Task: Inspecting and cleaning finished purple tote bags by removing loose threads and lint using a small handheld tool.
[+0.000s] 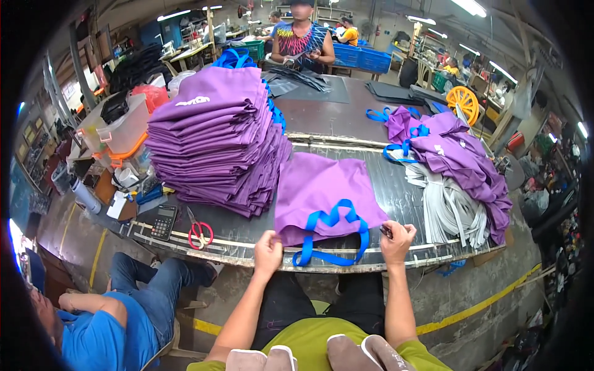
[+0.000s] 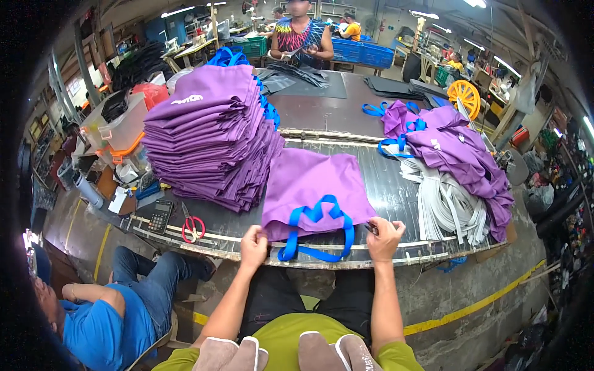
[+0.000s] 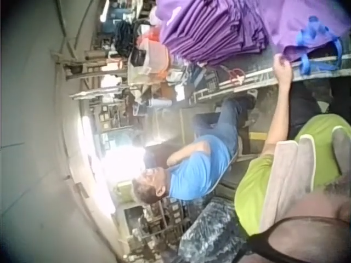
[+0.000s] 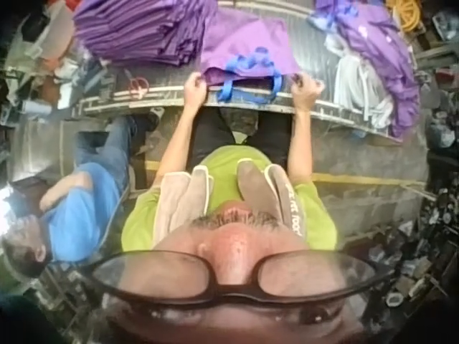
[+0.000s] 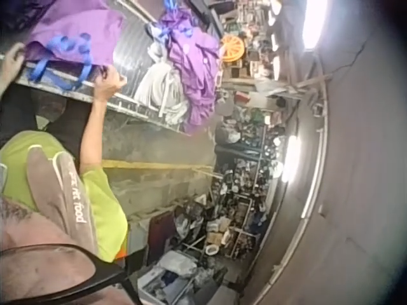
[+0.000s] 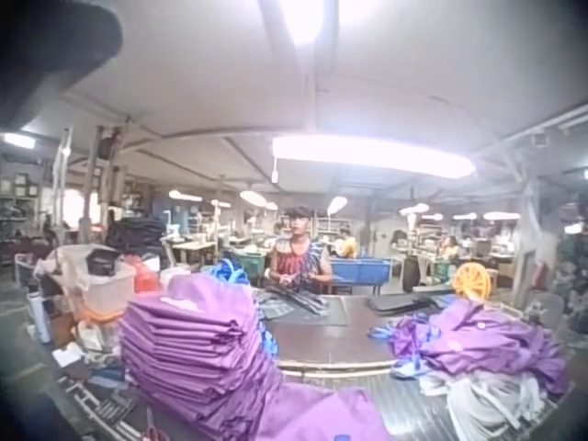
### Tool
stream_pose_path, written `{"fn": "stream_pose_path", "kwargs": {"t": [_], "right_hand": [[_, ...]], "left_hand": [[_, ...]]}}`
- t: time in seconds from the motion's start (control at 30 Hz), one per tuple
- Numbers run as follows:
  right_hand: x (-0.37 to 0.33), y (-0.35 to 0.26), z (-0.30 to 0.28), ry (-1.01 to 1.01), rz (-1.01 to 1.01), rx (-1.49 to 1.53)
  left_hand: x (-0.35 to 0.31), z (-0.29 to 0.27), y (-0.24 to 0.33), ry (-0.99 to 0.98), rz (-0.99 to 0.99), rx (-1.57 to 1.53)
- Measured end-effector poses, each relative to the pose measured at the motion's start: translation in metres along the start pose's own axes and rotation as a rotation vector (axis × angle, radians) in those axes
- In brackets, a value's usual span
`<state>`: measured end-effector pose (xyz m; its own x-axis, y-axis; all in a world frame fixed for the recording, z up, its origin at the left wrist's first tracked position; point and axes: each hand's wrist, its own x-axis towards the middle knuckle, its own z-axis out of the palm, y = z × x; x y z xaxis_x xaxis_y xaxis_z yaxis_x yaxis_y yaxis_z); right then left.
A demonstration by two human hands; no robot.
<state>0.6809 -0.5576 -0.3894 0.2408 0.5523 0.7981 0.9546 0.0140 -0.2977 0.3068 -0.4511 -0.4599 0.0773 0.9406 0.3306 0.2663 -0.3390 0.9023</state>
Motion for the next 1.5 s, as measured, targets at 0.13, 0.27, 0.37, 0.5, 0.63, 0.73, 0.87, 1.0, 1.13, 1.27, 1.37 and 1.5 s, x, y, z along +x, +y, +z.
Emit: {"fn": "stream_pose_path", "kwargs": {"t": [0.13,0.27,0.37,0.5,0.63,0.73,0.87,1.0,1.13,1.27,1.37,1.5], "right_hand": [[-0.054,0.049,0.016,-0.243,0.449,0.231],[-0.054,0.077,0.047,-0.012,0.517,0.499],[-0.041,0.082,0.052,0.065,0.624,0.403],[-0.044,0.074,0.052,0.023,0.705,0.401],[-0.044,0.061,0.052,-0.011,0.67,0.305],[-0.042,0.055,0.047,-0.113,0.598,0.055],[-0.044,0.043,0.034,-0.347,0.383,-0.147],[-0.053,0.032,0.008,-0.453,0.46,-0.104],[-0.088,0.053,-0.037,-0.383,0.554,0.073],[-0.077,0.045,-0.074,-0.582,0.276,0.242],[-0.067,0.036,-0.07,-0.615,0.198,0.245],[-0.065,0.041,-0.069,-0.688,0.137,0.186]], "left_hand": [[-0.014,0.01,0.009,-0.023,0.097,0.425],[-0.008,0.012,-0.001,0.019,0.136,0.464],[0.006,0.01,-0.001,-0.015,0.158,0.458],[0.001,0.006,-0.005,-0.03,0.072,0.476],[-0.003,0.0,0.006,-0.037,0.059,0.464],[-0.001,-0.002,0.011,-0.069,0.096,0.463],[-0.006,-0.004,0.011,-0.094,0.054,0.461],[-0.025,-0.017,0.018,-0.084,-0.011,0.442],[-0.045,-0.028,0.035,-0.202,0.002,0.357],[-0.059,-0.042,0.043,-0.323,0.16,0.6],[-0.053,-0.033,0.051,-0.184,0.314,0.6],[-0.034,-0.041,0.035,-0.428,0.415,0.699]]}}
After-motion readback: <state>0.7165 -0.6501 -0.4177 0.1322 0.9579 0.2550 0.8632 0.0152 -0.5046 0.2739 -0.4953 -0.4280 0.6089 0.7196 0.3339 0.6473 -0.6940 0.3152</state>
